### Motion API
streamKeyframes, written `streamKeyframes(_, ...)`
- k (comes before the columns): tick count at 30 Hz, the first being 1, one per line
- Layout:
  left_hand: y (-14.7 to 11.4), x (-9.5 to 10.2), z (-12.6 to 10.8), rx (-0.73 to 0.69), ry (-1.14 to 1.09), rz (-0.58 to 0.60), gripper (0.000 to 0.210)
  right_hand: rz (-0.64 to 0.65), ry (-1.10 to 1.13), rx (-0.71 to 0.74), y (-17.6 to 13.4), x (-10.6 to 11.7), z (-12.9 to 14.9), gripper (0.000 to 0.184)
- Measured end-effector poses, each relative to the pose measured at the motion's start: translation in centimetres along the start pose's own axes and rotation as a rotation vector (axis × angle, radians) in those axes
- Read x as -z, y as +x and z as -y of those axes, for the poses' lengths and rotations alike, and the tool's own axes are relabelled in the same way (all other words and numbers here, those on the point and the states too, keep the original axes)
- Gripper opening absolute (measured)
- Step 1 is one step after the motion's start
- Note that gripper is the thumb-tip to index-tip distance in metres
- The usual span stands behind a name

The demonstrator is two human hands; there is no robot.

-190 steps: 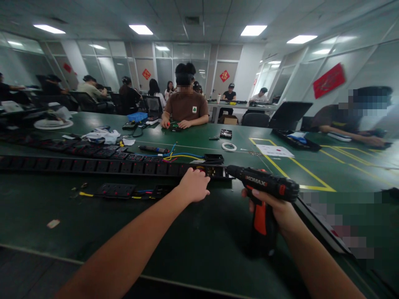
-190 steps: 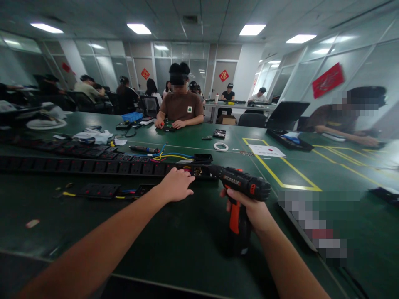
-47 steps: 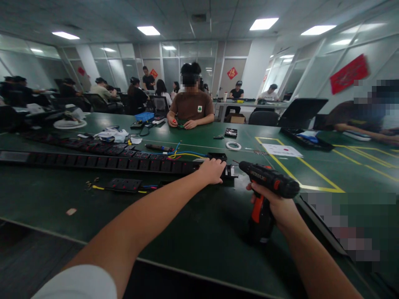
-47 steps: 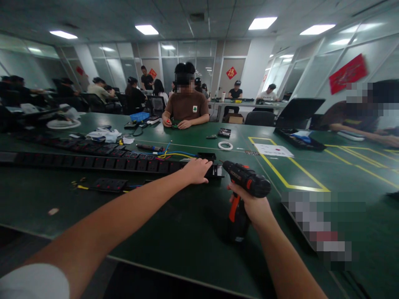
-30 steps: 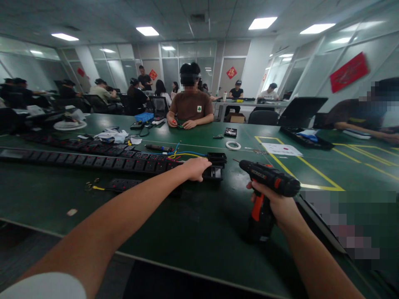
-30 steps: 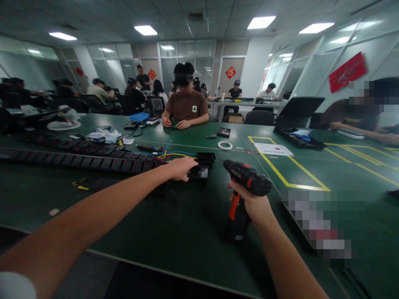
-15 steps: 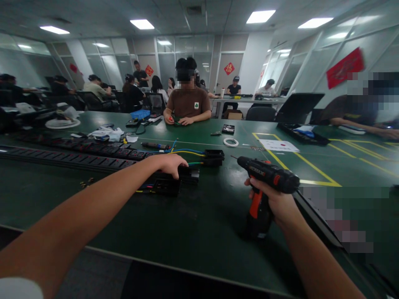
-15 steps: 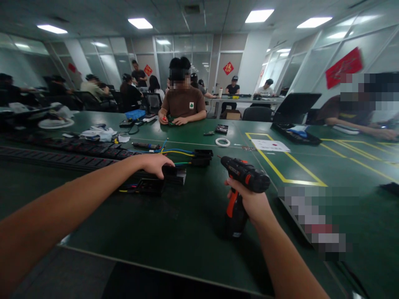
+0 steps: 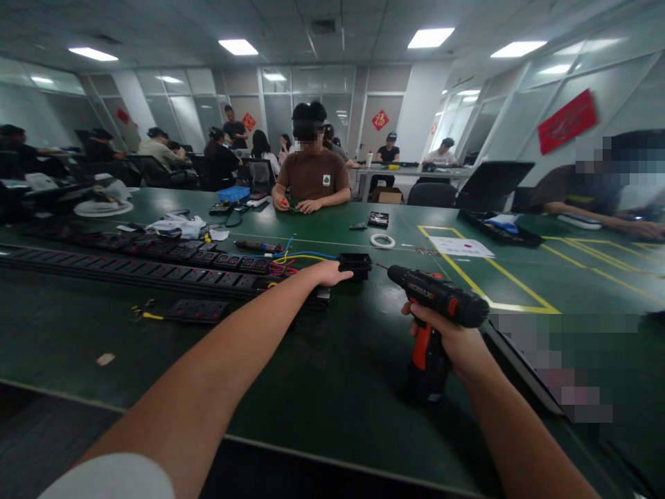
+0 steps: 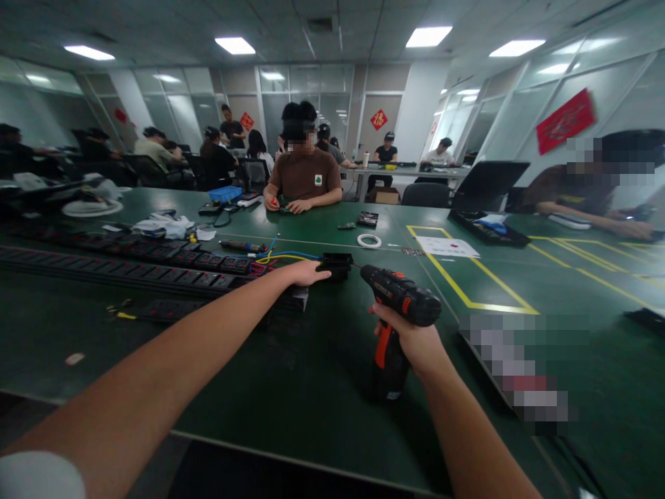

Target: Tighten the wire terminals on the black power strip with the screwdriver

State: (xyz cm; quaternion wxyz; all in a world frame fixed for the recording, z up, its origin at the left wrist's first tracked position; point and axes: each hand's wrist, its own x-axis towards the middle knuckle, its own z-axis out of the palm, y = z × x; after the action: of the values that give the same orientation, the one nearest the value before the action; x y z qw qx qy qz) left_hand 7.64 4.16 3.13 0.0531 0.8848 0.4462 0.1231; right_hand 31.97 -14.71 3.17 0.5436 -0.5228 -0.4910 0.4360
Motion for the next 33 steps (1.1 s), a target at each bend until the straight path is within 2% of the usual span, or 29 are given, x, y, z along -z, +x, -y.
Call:
streamKeyframes(5,0.9,-1.0,0.8,0.096,-0.082,0.116,0.053,0.029,-0.028,-0.011,0.0,0.1,-0.2,0.034)
streamKeyframes(7,0.8,-1.1,1.3,0.180,-0.217,0.206,0.054,0.039,-0.043,-0.012,0.1,0.2,-0.3,0.035)
streamKeyframes(9,0.6,-1.3,1.5,0.195,-0.275,0.238,0.055,0.051,-0.056,-0.006,0.1,0.4,-0.4,0.036)
streamKeyframes(17,-1.6,-2.4,-0.2,0.229,-0.141,0.138,0.072,0.214,-0.163,0.087,-0.3,0.3,0.4,0.030)
streamKeyframes(23,-2.4,-2.8,-0.9,0.282,-0.063,0.079,0.075,0.392,-0.255,0.143,-0.6,0.4,1.1,0.028)
streamKeyframes(30,-2.4,-2.8,-1.5,0.278,0.013,0.117,0.065,0.541,-0.400,0.130,-0.4,0.6,0.8,0.037)
streamKeyframes(33,-2.5,-2.8,-1.5,0.294,0.009,0.102,0.064,0.550,-0.434,0.147,-0.6,-0.3,1.2,0.055)
